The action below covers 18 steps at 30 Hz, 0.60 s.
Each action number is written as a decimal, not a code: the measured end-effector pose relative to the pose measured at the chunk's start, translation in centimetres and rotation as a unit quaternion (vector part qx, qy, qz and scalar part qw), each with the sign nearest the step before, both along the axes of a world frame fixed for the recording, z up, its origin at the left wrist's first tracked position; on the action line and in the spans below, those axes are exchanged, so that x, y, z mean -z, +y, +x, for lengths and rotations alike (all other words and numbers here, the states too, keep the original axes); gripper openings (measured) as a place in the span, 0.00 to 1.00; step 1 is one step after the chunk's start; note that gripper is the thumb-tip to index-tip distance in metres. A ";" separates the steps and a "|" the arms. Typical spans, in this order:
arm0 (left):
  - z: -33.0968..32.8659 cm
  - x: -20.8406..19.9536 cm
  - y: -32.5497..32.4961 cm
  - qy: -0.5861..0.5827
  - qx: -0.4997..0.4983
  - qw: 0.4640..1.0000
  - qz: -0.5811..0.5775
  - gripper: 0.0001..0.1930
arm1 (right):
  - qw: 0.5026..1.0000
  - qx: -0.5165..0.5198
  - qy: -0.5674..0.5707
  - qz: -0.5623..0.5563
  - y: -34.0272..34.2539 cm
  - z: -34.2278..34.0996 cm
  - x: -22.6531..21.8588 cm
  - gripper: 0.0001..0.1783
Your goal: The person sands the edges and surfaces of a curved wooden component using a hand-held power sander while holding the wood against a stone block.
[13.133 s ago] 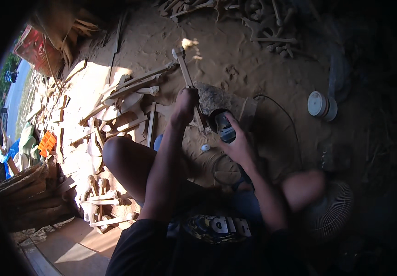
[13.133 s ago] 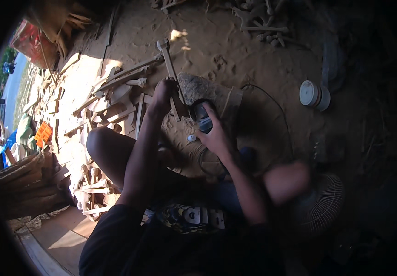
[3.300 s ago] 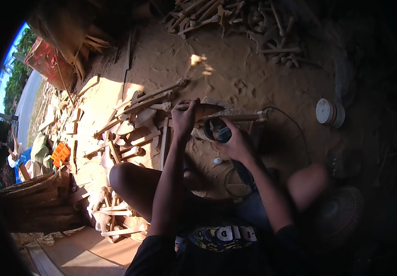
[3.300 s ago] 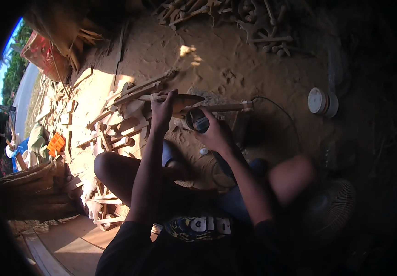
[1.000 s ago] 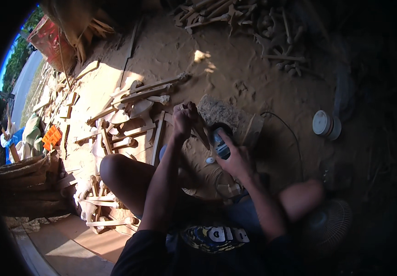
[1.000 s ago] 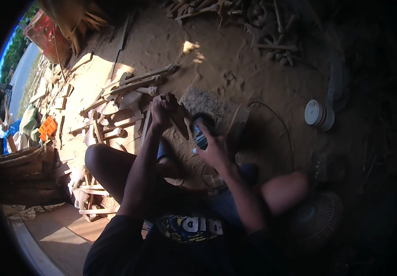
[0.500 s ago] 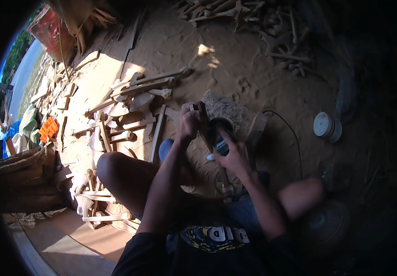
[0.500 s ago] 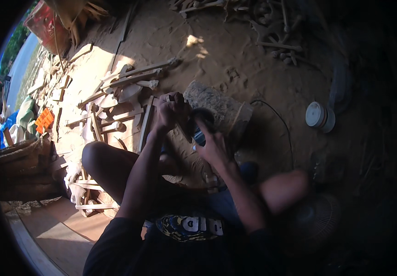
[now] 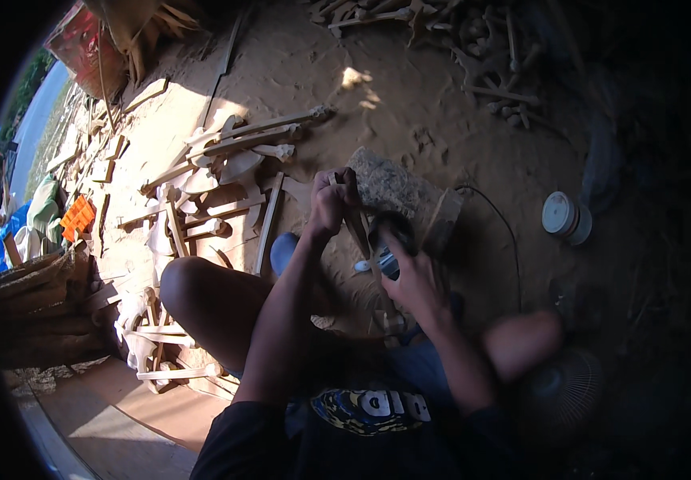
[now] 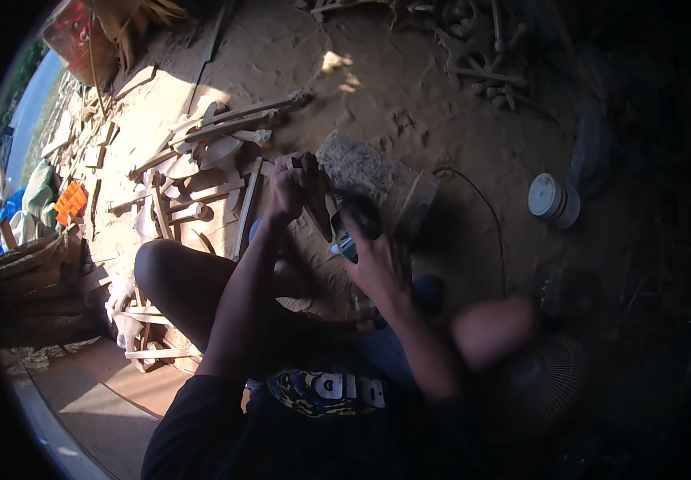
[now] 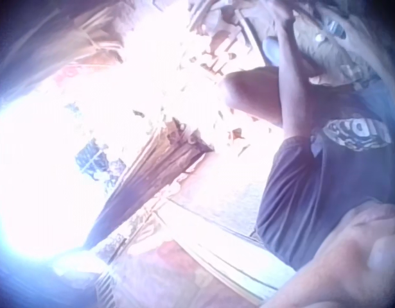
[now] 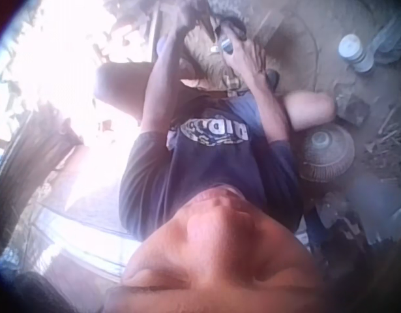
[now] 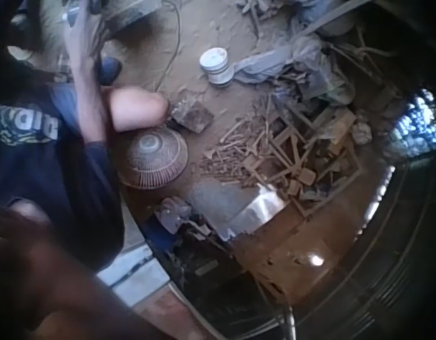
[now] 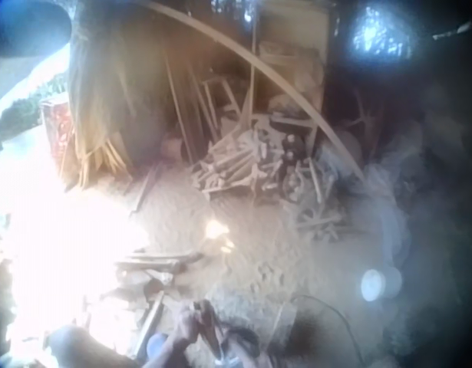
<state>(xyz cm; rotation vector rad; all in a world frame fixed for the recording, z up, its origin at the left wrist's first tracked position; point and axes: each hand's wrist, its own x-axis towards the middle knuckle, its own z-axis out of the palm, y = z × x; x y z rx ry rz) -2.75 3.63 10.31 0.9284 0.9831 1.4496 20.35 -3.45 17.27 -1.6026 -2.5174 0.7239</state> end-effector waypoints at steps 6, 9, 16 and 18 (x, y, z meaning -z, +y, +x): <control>0.1 -0.1 0.2 -0.003 0.008 1.000 0.000 0.03 | 0.987 0.034 0.159 0.011 0.4 0.9 2.0 0.46; 0.2 -0.4 -0.2 0.009 0.010 1.000 -0.006 0.04 | 0.984 0.025 0.176 -0.008 1.2 0.5 2.4 0.48; 0.4 -0.3 -0.1 0.013 0.001 1.000 0.010 0.05 | 0.983 0.028 0.172 -0.051 2.3 -0.4 2.4 0.49; 0.6 -0.3 -0.1 0.016 0.000 1.000 -0.004 0.05 | 0.984 0.020 0.168 -0.048 2.2 -0.2 2.6 0.50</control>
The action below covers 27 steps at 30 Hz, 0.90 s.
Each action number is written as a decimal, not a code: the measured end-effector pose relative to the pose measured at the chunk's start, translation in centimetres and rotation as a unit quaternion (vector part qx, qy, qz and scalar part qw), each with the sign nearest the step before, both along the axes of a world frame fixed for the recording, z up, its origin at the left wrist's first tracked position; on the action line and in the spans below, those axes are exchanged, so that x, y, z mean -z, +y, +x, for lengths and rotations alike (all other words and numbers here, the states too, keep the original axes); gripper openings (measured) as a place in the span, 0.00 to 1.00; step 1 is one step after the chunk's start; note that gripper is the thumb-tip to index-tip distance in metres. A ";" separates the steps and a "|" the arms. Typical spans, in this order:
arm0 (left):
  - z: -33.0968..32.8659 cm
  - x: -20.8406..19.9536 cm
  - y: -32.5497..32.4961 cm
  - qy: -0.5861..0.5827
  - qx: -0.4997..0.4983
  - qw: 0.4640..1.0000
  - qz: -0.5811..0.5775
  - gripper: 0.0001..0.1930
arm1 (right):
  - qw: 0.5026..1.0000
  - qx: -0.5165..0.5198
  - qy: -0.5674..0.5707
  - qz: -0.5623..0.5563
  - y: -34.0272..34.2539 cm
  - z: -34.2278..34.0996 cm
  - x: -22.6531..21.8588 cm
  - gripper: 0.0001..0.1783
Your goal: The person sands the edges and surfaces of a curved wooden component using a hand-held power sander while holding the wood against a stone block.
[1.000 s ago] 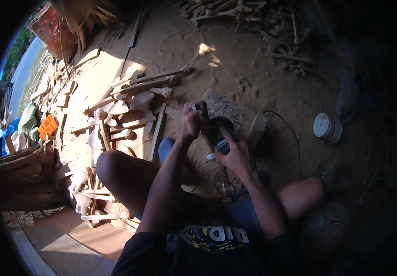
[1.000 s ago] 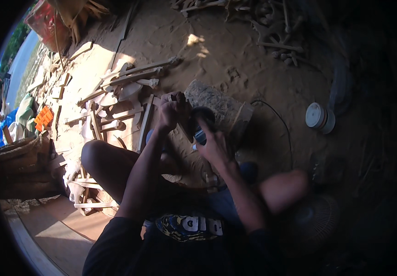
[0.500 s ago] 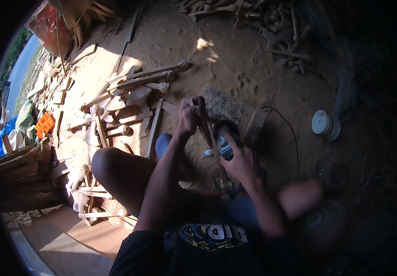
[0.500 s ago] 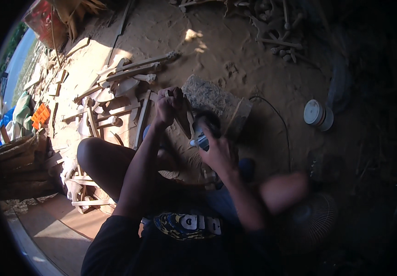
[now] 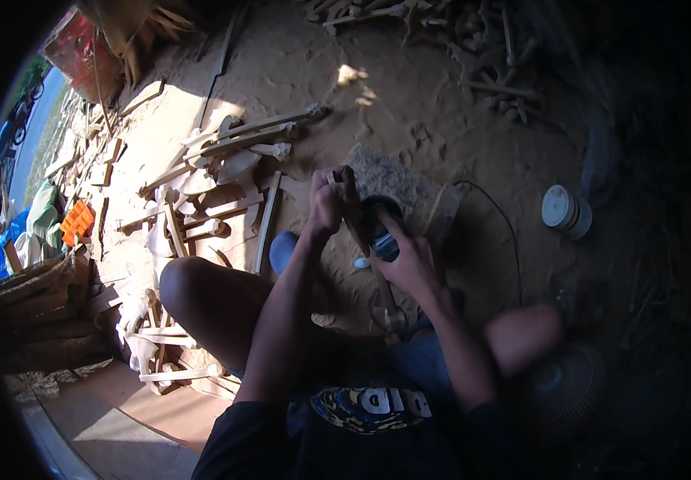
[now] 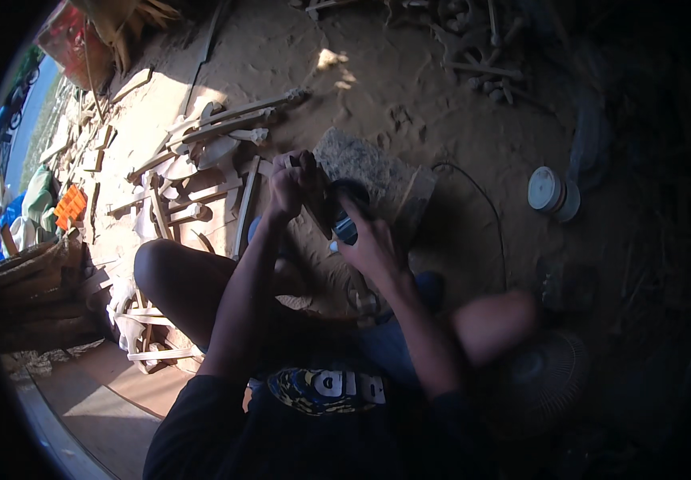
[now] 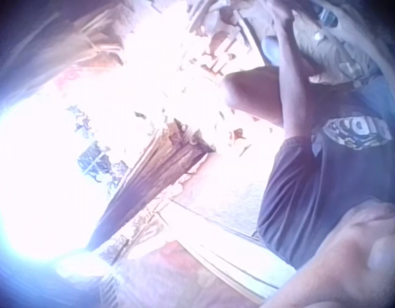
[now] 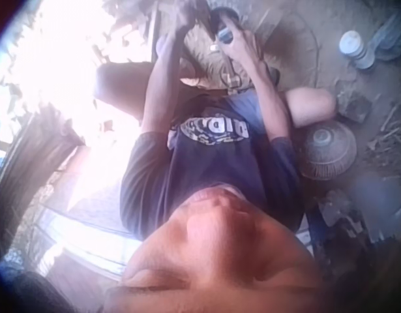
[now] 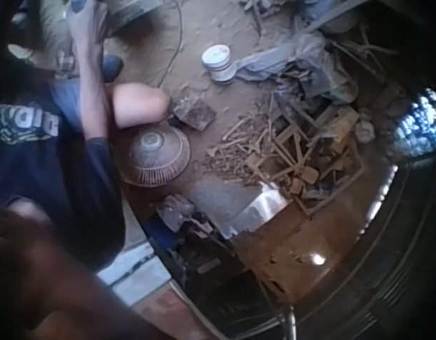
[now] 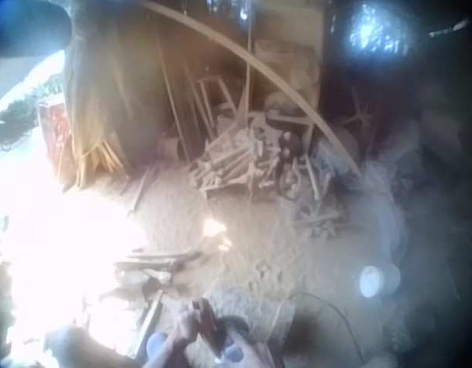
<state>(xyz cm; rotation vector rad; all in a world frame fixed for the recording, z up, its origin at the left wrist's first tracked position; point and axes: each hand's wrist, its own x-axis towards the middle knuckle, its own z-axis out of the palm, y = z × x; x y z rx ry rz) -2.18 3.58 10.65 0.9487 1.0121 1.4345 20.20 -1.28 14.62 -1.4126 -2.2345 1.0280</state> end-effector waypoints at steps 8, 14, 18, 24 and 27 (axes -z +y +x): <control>-1.2 0.5 1.0 -0.020 -0.038 0.999 -0.020 0.04 | 0.997 -0.024 -0.062 -0.038 -3.9 3.7 -1.3 0.49; -2.9 1.0 1.5 -0.074 -0.068 0.995 -0.020 0.05 | 0.997 -0.008 -0.051 -0.051 -7.9 7.8 -1.9 0.48; -3.3 0.5 1.2 -0.132 -0.049 0.990 -0.021 0.06 | 0.996 0.071 -0.010 0.050 -7.7 9.2 -3.2 0.46; -3.4 -1.4 0.8 -0.310 0.126 0.939 0.081 0.11 | 0.959 0.235 0.089 0.127 -5.0 13.1 -5.7 0.47; -3.1 -2.0 0.5 -0.436 0.154 0.880 0.104 0.18 | 0.935 0.289 0.108 0.174 -3.6 15.2 -8.0 0.46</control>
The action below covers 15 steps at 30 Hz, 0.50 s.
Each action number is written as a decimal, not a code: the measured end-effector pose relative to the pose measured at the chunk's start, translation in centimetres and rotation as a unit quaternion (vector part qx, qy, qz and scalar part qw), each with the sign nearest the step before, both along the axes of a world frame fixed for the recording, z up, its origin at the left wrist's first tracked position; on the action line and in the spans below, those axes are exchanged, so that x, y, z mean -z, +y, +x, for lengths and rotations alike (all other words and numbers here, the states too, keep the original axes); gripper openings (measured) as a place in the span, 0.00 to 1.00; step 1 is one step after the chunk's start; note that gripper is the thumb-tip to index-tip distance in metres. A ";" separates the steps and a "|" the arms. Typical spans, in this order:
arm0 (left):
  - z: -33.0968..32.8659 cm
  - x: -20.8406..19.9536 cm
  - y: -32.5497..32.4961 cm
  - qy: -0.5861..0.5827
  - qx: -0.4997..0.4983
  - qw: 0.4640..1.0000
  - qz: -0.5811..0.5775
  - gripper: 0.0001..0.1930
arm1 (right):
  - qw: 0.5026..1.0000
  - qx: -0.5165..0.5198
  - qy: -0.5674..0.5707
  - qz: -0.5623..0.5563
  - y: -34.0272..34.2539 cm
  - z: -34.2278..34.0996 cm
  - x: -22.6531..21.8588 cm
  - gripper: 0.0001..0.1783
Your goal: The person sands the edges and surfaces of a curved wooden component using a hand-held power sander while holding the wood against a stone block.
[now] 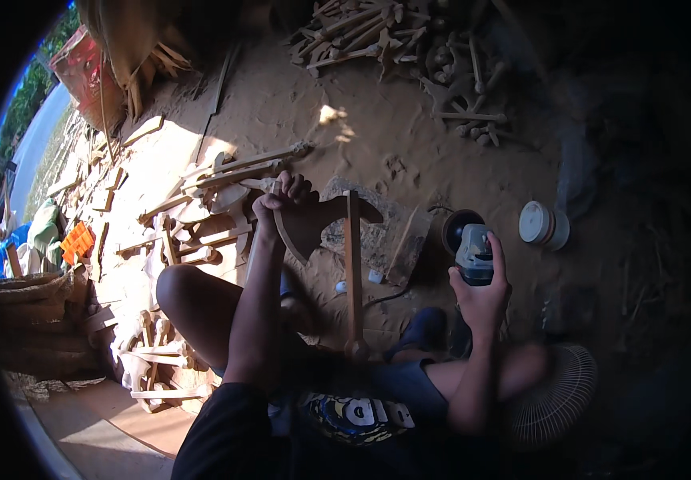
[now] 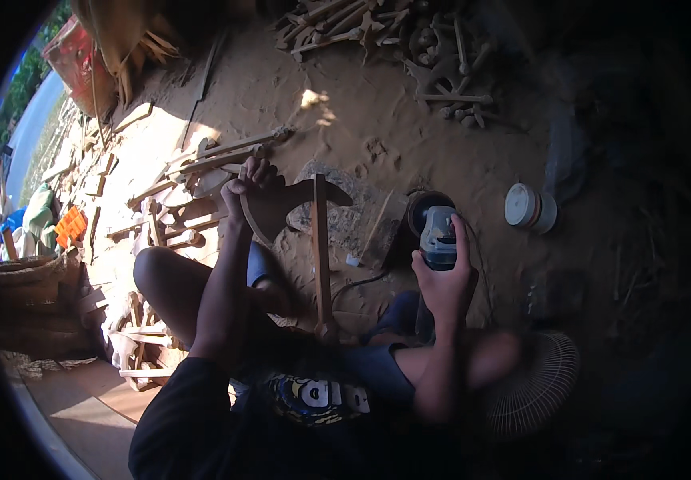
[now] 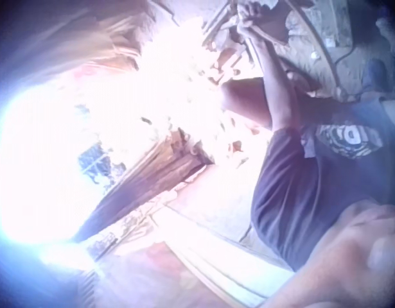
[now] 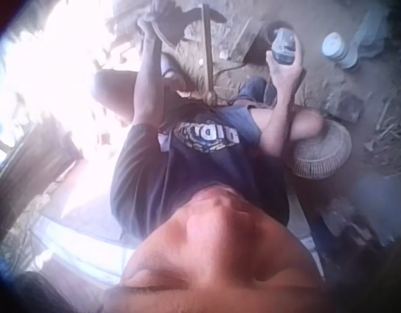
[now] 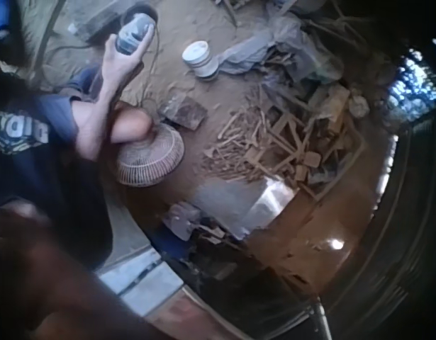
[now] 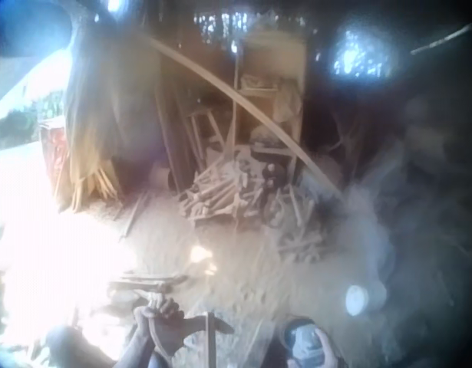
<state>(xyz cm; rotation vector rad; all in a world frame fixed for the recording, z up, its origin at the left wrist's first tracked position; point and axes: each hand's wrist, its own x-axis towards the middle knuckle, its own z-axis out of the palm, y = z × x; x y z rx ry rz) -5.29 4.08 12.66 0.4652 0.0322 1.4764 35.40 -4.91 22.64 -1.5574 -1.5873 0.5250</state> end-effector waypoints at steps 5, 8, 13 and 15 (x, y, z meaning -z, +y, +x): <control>1.5 6.4 0.7 0.045 -0.057 0.985 -0.156 0.15 | 0.996 0.055 0.061 0.040 1.0 3.1 -1.4 0.46; 0.1 11.2 0.6 0.381 -0.083 0.880 -0.273 0.17 | 0.992 0.069 0.080 0.066 1.4 3.5 -1.0 0.46; 0.7 11.3 -1.9 0.789 -0.191 0.501 -0.299 0.34 | 0.989 0.050 0.117 0.082 1.3 3.2 -1.9 0.46; 4.3 12.1 -4.4 0.911 -0.200 0.247 -0.264 0.44 | 0.989 0.061 0.106 0.082 1.3 3.8 -1.8 0.46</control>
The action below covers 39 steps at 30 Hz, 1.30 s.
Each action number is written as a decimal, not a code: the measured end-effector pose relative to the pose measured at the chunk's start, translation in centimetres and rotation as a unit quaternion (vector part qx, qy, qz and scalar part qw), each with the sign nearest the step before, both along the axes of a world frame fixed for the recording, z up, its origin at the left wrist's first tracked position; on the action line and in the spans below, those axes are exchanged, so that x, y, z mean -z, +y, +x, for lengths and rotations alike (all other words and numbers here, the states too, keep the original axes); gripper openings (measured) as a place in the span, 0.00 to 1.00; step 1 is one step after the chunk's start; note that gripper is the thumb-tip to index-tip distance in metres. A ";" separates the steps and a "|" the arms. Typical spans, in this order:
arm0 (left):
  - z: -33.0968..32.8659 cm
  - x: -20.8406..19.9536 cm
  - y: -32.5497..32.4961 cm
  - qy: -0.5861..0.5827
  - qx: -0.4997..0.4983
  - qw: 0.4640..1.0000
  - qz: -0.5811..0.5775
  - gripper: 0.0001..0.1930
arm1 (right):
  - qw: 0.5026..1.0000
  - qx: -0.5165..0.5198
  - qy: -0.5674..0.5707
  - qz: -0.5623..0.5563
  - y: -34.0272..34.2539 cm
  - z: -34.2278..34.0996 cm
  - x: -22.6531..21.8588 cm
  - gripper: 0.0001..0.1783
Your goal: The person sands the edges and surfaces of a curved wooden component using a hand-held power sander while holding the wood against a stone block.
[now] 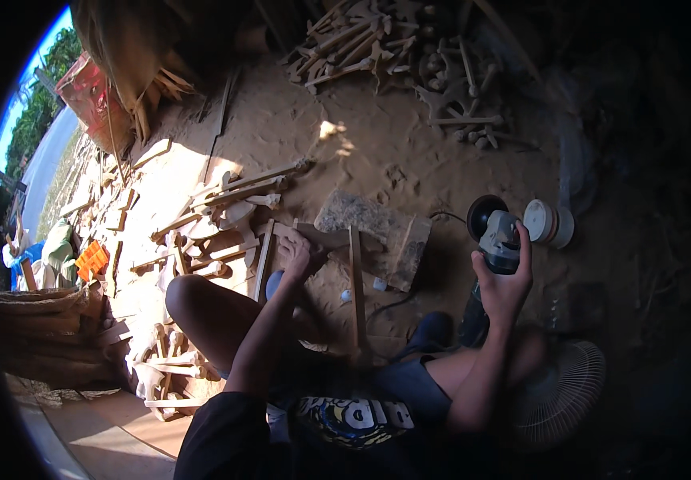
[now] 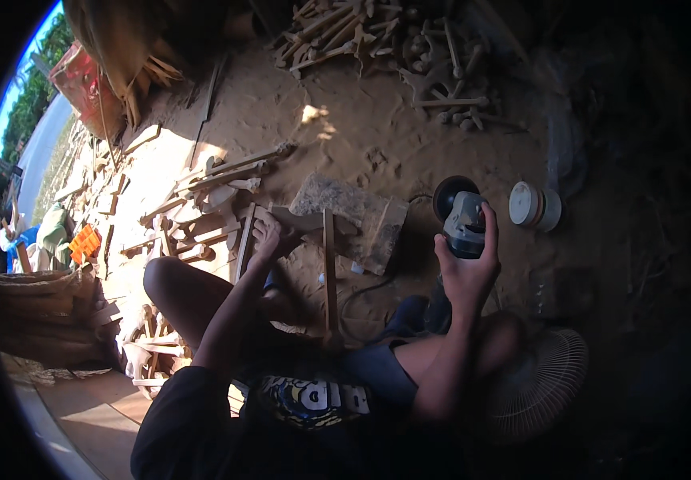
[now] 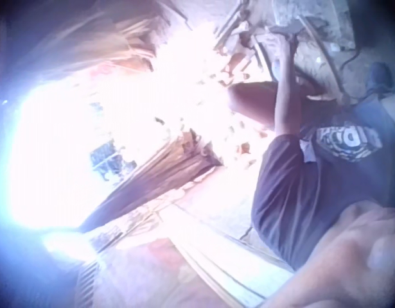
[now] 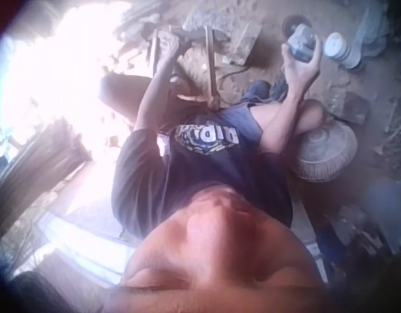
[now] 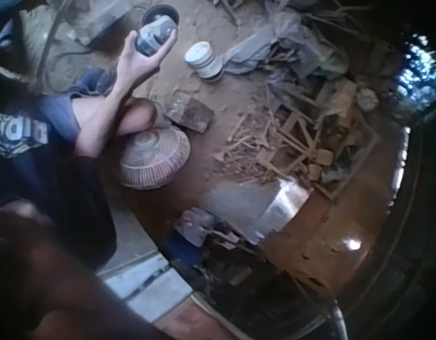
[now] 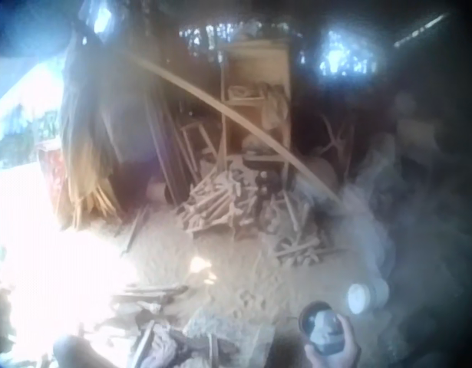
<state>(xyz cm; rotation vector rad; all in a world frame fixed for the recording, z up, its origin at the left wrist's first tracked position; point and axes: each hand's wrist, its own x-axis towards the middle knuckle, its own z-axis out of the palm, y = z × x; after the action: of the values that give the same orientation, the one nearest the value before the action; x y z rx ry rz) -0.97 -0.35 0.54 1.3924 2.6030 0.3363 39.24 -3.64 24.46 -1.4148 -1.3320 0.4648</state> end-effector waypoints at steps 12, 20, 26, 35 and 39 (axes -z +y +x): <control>9.6 -0.4 -7.8 -0.573 0.014 0.816 -0.078 0.21 | 0.998 -0.033 0.041 -0.037 0.2 -0.4 -0.6 0.46; 2.5 -12.1 -2.5 -0.707 0.100 0.691 0.108 0.12 | 0.999 0.000 0.053 -0.003 0.7 0.6 0.0 0.46; 3.7 -13.7 -0.9 -0.642 0.104 0.759 0.036 0.18 | 0.999 0.022 0.036 0.022 0.8 0.8 0.1 0.45; 1.8 -6.7 2.5 -0.416 0.248 0.870 -0.094 0.23 | 0.996 0.012 0.086 0.002 1.0 0.4 1.2 0.48; 6.2 -4.1 5.3 -0.386 0.288 0.834 -0.270 0.24 | 0.989 0.027 0.144 -0.007 0.6 2.0 2.6 0.50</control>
<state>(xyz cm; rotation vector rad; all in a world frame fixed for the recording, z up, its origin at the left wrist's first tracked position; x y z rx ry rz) 5.19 4.95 4.68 1.3492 1.3890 0.0331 41.20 -3.02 21.85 -1.3350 -1.0579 0.6185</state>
